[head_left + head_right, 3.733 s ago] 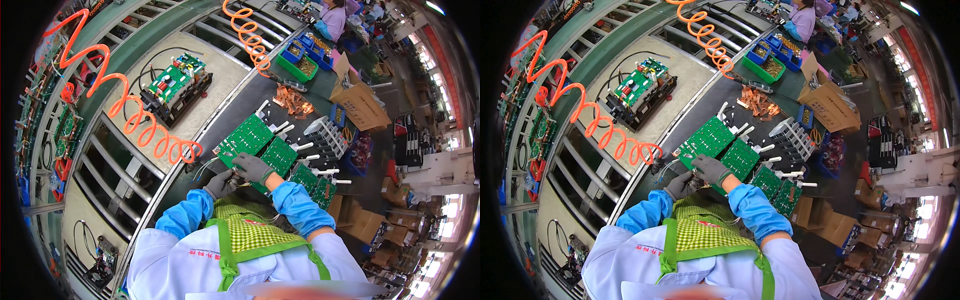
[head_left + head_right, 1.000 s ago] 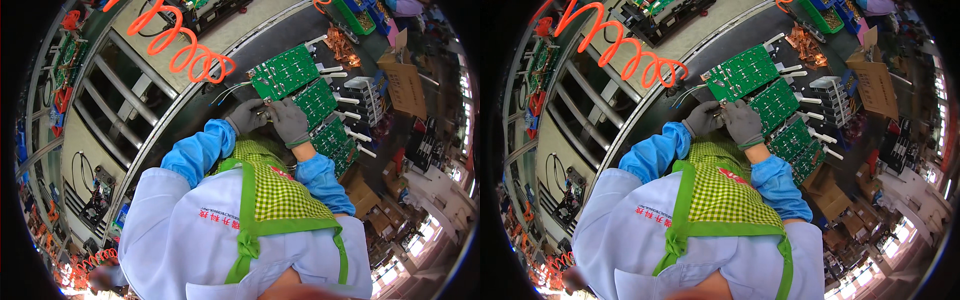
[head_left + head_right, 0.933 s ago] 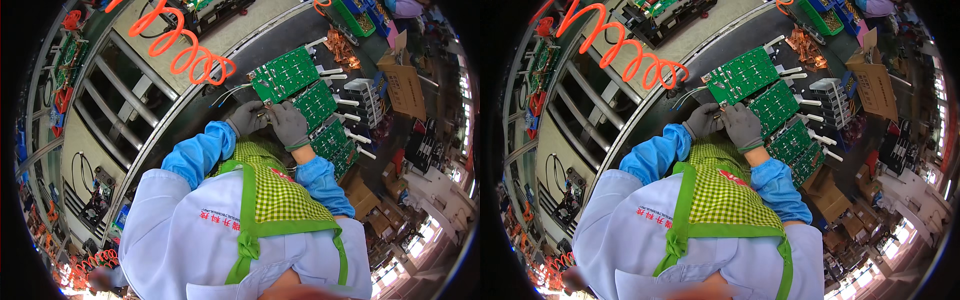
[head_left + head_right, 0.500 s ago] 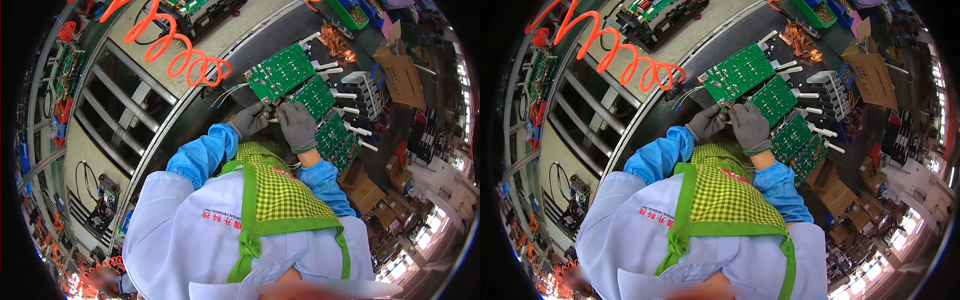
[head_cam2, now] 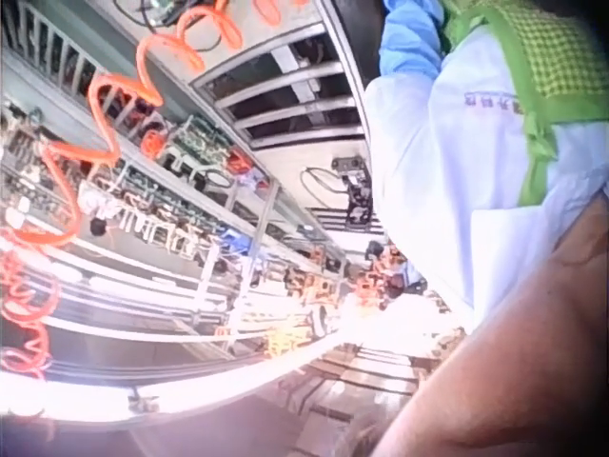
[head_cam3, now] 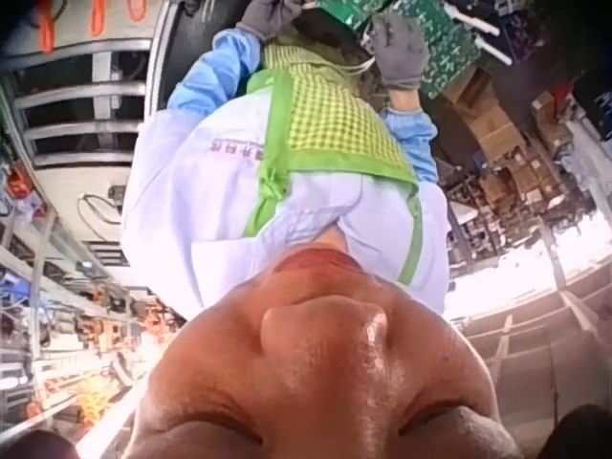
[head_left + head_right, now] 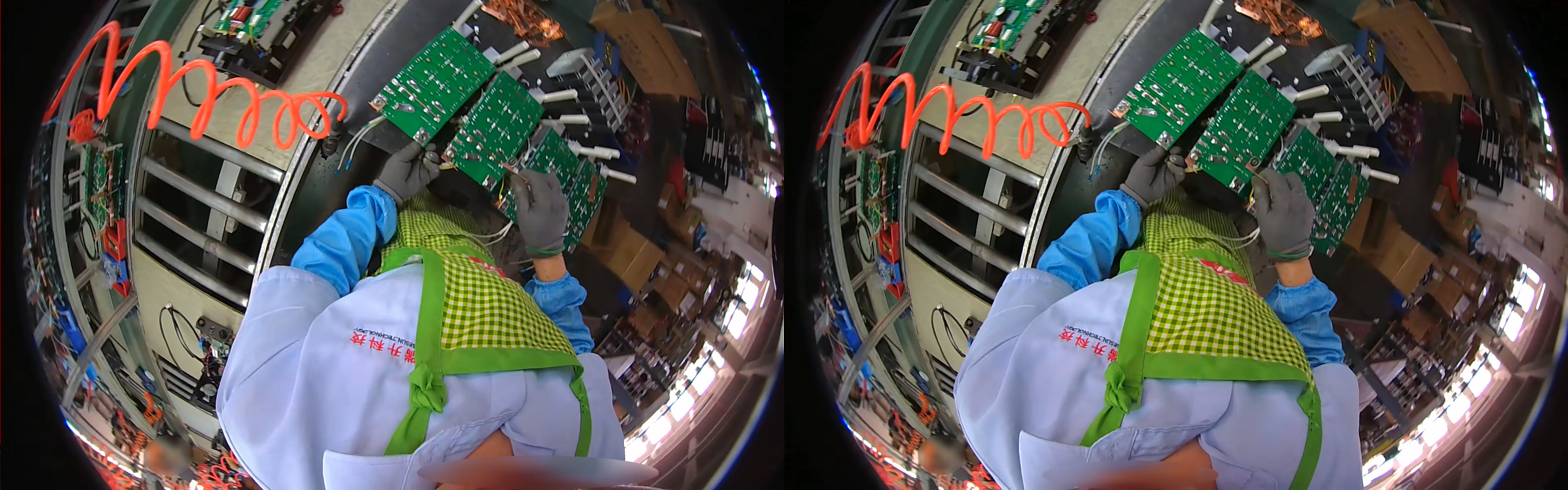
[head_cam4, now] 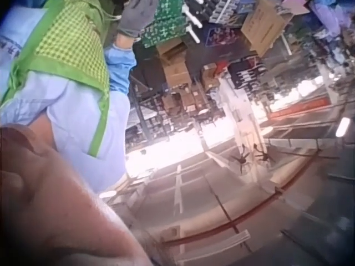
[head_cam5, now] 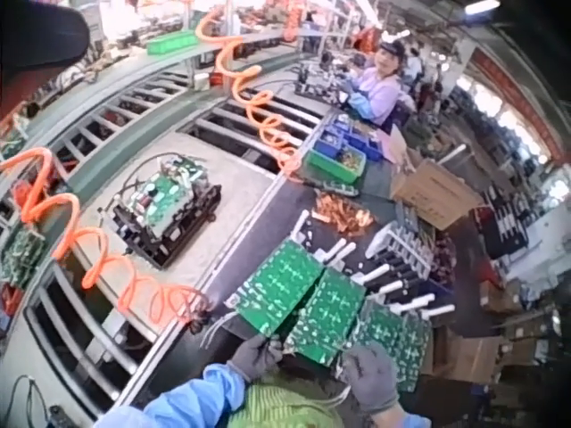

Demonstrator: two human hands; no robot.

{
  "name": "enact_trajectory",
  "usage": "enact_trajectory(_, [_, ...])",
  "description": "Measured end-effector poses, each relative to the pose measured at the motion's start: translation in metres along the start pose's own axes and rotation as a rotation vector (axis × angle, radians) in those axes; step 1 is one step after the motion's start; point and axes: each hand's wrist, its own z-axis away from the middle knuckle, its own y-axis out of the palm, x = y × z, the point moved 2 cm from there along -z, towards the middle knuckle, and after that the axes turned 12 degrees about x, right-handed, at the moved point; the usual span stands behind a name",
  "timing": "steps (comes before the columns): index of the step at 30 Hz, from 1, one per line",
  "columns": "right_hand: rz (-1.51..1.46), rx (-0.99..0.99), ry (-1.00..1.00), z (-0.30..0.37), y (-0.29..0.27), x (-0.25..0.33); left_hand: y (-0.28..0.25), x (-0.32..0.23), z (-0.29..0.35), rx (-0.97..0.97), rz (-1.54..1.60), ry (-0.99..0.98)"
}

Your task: The person assembles components and attaches wires to electronic circuit boards using an electric screwdriver.

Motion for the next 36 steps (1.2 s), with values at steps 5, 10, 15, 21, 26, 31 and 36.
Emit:
enact_trajectory(5, [-0.012, -0.047, 0.111, 0.026, -0.005, -0.026, 0.007, -0.001, 0.033, -0.096, -0.389, -0.192])
enact_trajectory(10, [0.023, -0.032, 0.157, 0.053, -0.007, -0.046, 0.039, 0.065, 0.046, -0.242, -0.695, -0.645])
enact_trajectory(15, [-0.025, -0.003, 0.172, 0.062, -0.006, -0.057, -0.006, 0.111, 0.008, -0.338, -0.696, -0.543])
enact_trajectory(21, [-0.081, 0.018, 0.124, 0.076, -0.011, -0.072, -0.023, 0.129, -0.010, -0.408, -0.767, -0.445])
enact_trajectory(26, [-0.117, 0.023, 0.049, 0.087, -0.009, -0.077, 0.002, 0.134, -0.019, -0.383, -1.165, -0.577])
enact_trajectory(31, [-0.138, 0.095, -0.022, 0.096, -0.003, -0.073, -0.014, 0.118, -0.028, -0.298, -1.323, -0.727])
enact_trajectory(36, [-0.167, 0.094, -0.105, 0.098, 0.013, -0.072, 0.005, 0.124, -0.027, -0.321, -1.011, -0.704])
